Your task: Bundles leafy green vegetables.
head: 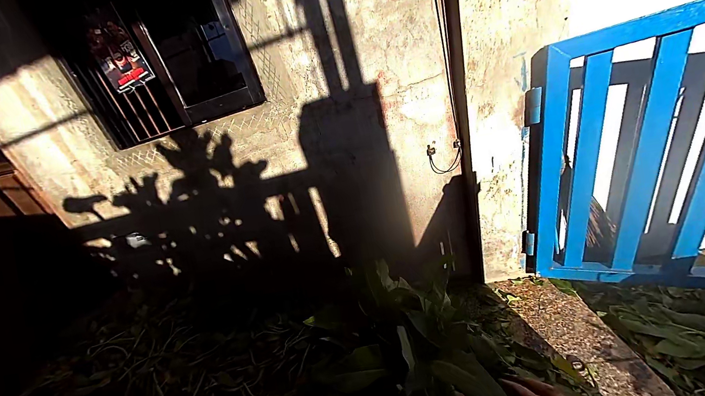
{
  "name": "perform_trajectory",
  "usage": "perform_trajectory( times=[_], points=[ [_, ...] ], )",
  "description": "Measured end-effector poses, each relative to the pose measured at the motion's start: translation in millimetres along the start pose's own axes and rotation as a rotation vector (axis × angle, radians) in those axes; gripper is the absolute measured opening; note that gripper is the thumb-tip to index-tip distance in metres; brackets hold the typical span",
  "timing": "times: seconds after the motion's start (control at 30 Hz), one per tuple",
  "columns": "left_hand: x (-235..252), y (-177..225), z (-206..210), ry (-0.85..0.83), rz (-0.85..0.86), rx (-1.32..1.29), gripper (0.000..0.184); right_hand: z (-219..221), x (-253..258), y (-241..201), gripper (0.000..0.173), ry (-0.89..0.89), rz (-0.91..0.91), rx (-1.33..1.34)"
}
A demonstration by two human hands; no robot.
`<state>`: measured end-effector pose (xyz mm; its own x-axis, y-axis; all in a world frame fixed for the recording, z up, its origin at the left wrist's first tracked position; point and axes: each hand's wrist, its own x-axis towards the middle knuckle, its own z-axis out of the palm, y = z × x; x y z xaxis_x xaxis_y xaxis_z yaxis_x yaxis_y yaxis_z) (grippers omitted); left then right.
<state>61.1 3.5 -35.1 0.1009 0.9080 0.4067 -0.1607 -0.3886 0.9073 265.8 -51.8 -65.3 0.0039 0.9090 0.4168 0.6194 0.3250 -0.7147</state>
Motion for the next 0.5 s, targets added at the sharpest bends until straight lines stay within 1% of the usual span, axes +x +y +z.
perform_trajectory(
  times=[0.03, 0.1, 0.2, 0.27, 0.33, 0.4, 0.5],
  points=[
    [1.1, -3.5, -1.1, -0.007, -0.034, -0.047, 0.012, 11.3, 2.1, -7.3, 0.066, 0.001, -0.065, 0.028],
    [2.2, -6.4, -1.7, 0.024, -0.112, -0.144, 0.014, 33.3, 3.6, -13.2, 0.061, -0.035, -0.12, 0.004],
    [5.3, 0.0, -3.5, 0.152, -0.283, -0.311, 0.019, 59.7, 2.9, -10.7, 0.044, -0.085, -0.095, -0.019],
    [10.3, 2.5, -8.3, 0.225, -0.409, -0.417, 0.023, 65.2, 4.0, -14.8, 0.041, -0.144, -0.042, 0.023],
    [14.6, 3.6, -14.6, 0.254, -0.544, -0.491, 0.027, 65.0, 5.0, -21.1, 0.037, -0.211, 0.01, 0.119],
    [18.6, 4.2, -21.1, 0.238, -0.656, -0.524, 0.025, 62.3, 7.7, -23.3, 0.033, -0.288, 0.041, 0.243],
    [22.0, 5.7, -25.6, 0.211, -0.738, -0.556, 0.021, 55.6, 11.6, -18.2, 0.029, -0.424, 0.103, 0.545]
  ],
)
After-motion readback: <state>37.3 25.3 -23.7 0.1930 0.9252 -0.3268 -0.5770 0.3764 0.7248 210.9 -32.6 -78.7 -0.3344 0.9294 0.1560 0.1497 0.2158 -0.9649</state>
